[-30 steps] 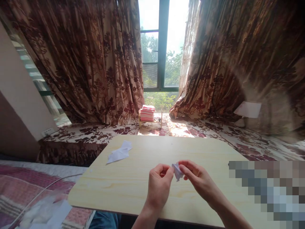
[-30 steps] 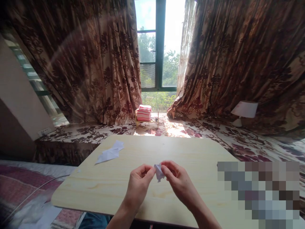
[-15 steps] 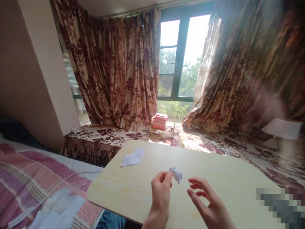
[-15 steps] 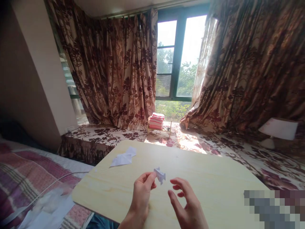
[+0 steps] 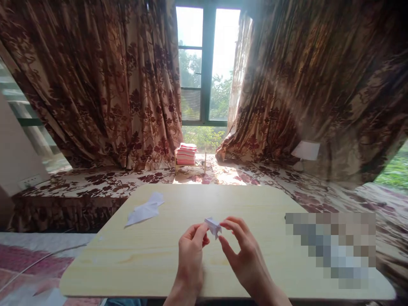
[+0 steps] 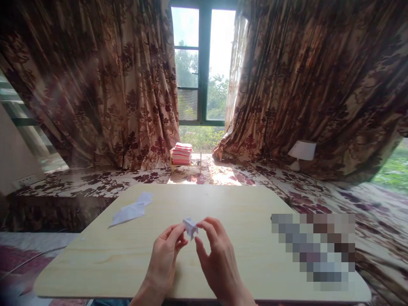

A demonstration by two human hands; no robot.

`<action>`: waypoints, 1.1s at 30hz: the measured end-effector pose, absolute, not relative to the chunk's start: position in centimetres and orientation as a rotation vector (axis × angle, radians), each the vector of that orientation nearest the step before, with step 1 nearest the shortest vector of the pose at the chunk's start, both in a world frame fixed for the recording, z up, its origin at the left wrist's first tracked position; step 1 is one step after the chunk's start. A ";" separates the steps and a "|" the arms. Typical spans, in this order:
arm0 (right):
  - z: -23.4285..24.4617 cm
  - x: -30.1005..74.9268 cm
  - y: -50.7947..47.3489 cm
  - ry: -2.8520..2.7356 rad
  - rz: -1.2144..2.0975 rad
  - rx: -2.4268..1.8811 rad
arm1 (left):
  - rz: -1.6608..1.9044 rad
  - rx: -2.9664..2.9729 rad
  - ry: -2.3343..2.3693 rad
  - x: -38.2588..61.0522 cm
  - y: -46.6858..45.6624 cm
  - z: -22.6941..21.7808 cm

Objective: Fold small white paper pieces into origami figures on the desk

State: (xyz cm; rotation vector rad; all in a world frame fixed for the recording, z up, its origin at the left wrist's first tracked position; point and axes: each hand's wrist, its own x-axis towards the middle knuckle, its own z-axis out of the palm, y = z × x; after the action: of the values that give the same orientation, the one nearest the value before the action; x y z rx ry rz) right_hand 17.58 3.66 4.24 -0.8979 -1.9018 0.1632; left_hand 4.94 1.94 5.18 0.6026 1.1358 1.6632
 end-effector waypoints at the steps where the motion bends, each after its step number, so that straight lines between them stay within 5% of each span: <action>1: 4.3 17.7 3.7 -1.915 0.134 -0.896 | 1.660 0.601 1.133 5.1 2.0 5.2; 19: 3.8 19.4 4.5 -1.922 -0.063 -0.839 | 1.563 0.703 1.182 6.5 2.2 5.4; 33: 3.8 21.2 6.1 -1.807 0.083 -0.920 | 1.473 0.987 1.293 6.4 1.9 4.9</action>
State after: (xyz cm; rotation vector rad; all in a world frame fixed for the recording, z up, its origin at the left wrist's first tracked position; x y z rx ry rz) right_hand 21.23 6.11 3.77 -0.9201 -1.8068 0.0829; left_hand 6.38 1.91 4.92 0.9870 1.2930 1.4726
